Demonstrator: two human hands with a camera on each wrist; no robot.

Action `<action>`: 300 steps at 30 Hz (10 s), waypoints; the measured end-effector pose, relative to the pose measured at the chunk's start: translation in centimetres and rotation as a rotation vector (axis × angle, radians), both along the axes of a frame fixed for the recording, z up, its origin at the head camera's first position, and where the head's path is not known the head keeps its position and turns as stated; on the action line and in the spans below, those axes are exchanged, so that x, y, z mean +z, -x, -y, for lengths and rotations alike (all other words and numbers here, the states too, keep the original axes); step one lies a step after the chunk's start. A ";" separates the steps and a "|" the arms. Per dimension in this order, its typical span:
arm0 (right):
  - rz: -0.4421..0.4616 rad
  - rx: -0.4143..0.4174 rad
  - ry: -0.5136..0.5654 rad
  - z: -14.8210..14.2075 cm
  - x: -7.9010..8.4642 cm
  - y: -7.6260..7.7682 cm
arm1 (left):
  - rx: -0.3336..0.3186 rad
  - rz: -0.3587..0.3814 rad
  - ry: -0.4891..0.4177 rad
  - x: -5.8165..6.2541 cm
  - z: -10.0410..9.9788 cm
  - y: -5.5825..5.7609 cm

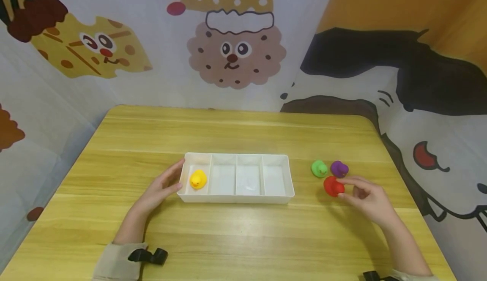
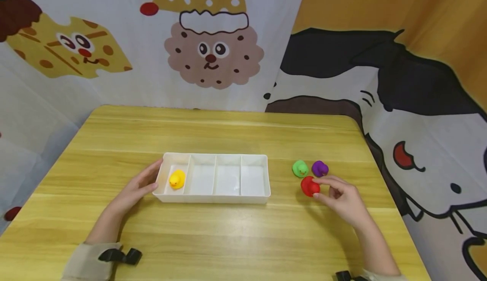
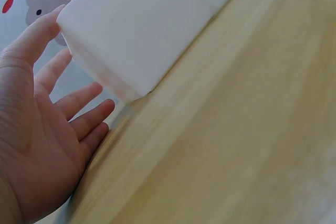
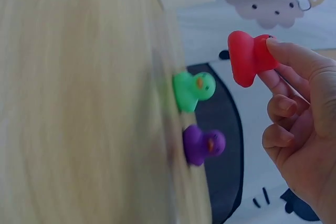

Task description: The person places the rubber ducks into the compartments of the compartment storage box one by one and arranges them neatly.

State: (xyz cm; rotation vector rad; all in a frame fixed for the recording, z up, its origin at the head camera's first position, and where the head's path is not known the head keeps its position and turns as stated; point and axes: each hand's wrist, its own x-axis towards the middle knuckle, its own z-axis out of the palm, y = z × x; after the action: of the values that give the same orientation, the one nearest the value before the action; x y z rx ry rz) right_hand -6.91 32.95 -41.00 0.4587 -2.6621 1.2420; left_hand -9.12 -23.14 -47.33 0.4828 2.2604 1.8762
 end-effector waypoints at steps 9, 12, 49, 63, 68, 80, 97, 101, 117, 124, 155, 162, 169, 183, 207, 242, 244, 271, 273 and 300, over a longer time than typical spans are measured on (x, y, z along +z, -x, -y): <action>-0.027 0.033 0.044 1.9 1.5 0.0 | 0.004 -0.002 0.006 -0.1 0.0 -0.1; -0.035 0.033 0.052 2.7 1.9 0.1 | 0.005 0.000 0.005 -0.1 0.0 -0.1; 0.003 0.196 0.314 14.8 6.0 1.2 | -0.004 -0.001 -0.004 0.0 0.0 0.2; 0.061 0.242 0.307 18.0 3.6 3.1 | 0.001 -0.001 0.008 -0.1 0.0 0.2; 0.065 0.292 0.318 19.5 3.3 3.6 | -0.003 -0.003 0.000 -0.1 0.1 0.1; 0.122 0.311 0.231 22.8 2.7 4.3 | -0.005 0.007 -0.014 -0.1 0.1 0.0; 0.169 0.315 0.089 25.3 0.4 6.3 | -0.005 0.010 -0.023 -0.1 0.0 0.1; 0.195 0.307 0.051 25.6 0.0 6.7 | -0.009 0.009 -0.024 -0.1 0.0 0.1; 0.251 0.331 -0.029 26.4 -0.8 7.8 | -0.013 -0.002 -0.021 -0.2 0.1 0.1; 0.261 0.343 -0.102 26.9 -1.0 8.0 | -0.011 0.005 -0.021 -0.2 0.1 0.1; 0.287 0.288 -0.278 27.7 -0.3 7.6 | -0.008 0.013 -0.024 -0.1 0.0 -0.1; 0.223 0.269 -0.154 26.2 1.3 6.6 | -0.007 0.019 -0.022 -0.2 0.0 -0.1; 0.115 0.245 -0.086 24.2 2.1 6.0 | -0.007 0.012 -0.016 -0.2 0.0 0.0; -0.006 0.231 0.148 18.3 2.0 5.0 | -0.002 0.001 -0.011 -0.1 0.0 0.1; -0.057 0.034 0.056 8.2 3.3 2.8 | -0.004 -0.003 0.001 -0.1 0.0 0.1; 0.071 -0.055 -0.113 -5.5 -3.2 5.6 | 0.003 0.007 -0.002 0.0 -0.2 0.0; 0.086 -0.050 -0.110 -5.8 -3.4 5.9 | 0.005 0.009 -0.002 0.0 -0.2 0.0; 0.299 -0.064 -0.097 -6.1 -3.7 7.1 | 0.008 0.013 -0.002 -0.1 -0.1 -0.1; 0.291 -0.069 -0.102 -6.1 -3.6 7.0 | 0.009 0.012 -0.002 -0.1 -0.1 -0.1; 0.061 -0.110 -0.016 -1.4 0.1 4.5 | 0.000 0.000 -0.014 -0.1 -0.2 0.0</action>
State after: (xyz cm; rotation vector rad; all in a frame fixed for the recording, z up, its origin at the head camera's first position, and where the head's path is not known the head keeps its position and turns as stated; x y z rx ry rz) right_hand -11.39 34.39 -40.86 0.2761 -2.7087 1.2216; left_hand -9.08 -22.95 -47.41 0.4852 2.2486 1.8928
